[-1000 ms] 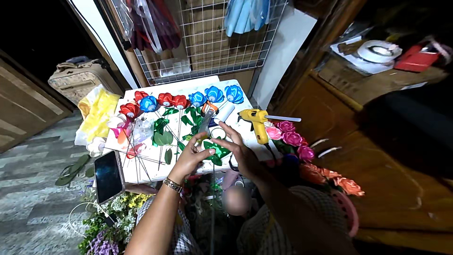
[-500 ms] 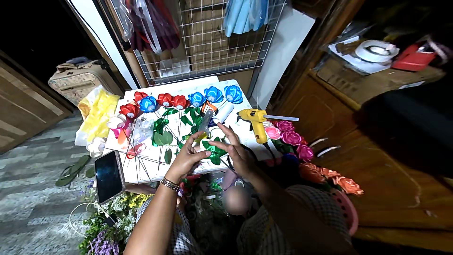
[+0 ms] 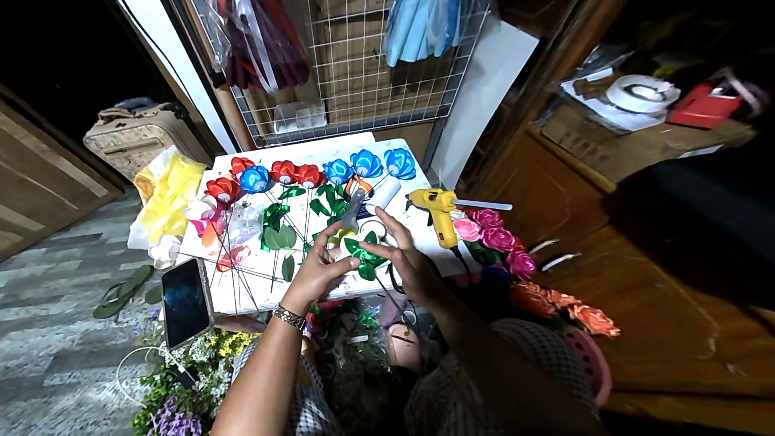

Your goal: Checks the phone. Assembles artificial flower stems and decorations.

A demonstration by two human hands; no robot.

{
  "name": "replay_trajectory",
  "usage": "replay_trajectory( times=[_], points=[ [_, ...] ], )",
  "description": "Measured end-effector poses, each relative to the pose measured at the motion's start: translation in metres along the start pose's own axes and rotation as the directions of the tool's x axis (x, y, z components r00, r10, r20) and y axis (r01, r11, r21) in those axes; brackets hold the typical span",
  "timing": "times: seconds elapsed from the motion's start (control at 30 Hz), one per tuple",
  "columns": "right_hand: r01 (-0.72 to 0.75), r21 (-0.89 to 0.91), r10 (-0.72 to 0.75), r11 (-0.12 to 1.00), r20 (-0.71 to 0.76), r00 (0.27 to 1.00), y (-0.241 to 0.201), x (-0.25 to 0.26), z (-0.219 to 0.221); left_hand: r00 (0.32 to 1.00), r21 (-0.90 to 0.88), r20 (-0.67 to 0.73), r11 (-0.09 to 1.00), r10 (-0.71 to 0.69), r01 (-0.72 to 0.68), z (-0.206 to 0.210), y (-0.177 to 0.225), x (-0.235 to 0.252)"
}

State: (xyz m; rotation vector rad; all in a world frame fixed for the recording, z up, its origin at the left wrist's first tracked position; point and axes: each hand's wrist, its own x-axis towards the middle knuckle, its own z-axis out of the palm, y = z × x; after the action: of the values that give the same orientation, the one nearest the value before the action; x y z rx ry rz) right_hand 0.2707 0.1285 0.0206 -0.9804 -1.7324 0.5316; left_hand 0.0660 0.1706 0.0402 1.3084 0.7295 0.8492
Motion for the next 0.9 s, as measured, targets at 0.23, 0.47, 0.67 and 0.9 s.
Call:
replay_trajectory(
  times=[0.23, 0.47, 0.67, 0.9],
  points=[
    [-0.029, 0.018, 0.029, 0.999, -0.006, 1.0, 0.0068, -0.0008, 0.0048, 0.999, 0.015, -0.021, 0.999, -0.035, 0.036, -0.0029, 0.0009, -0.0007],
    [-0.068, 0.052, 0.068, 0.996, 0.008, 0.998, 0.008, -0.0013, 0.0043, 0.999, -0.016, 0.026, 0.999, -0.03, 0.03, -0.0071, -0.0007, -0.0032],
    [-0.083, 0.014, 0.082, 0.996, 0.024, 0.996, 0.0085, -0.0005, 0.005, 0.999, 0.07, 0.003, 0.997, -0.041, 0.041, -0.0054, 0.001, -0.0026],
    [0.029, -0.047, -0.029, 0.998, 0.001, 1.0, 0.0061, 0.0045, 0.0038, 0.996, 0.035, -0.071, 0.997, -0.061, 0.063, 0.0004, 0.0049, -0.0006]
  ],
)
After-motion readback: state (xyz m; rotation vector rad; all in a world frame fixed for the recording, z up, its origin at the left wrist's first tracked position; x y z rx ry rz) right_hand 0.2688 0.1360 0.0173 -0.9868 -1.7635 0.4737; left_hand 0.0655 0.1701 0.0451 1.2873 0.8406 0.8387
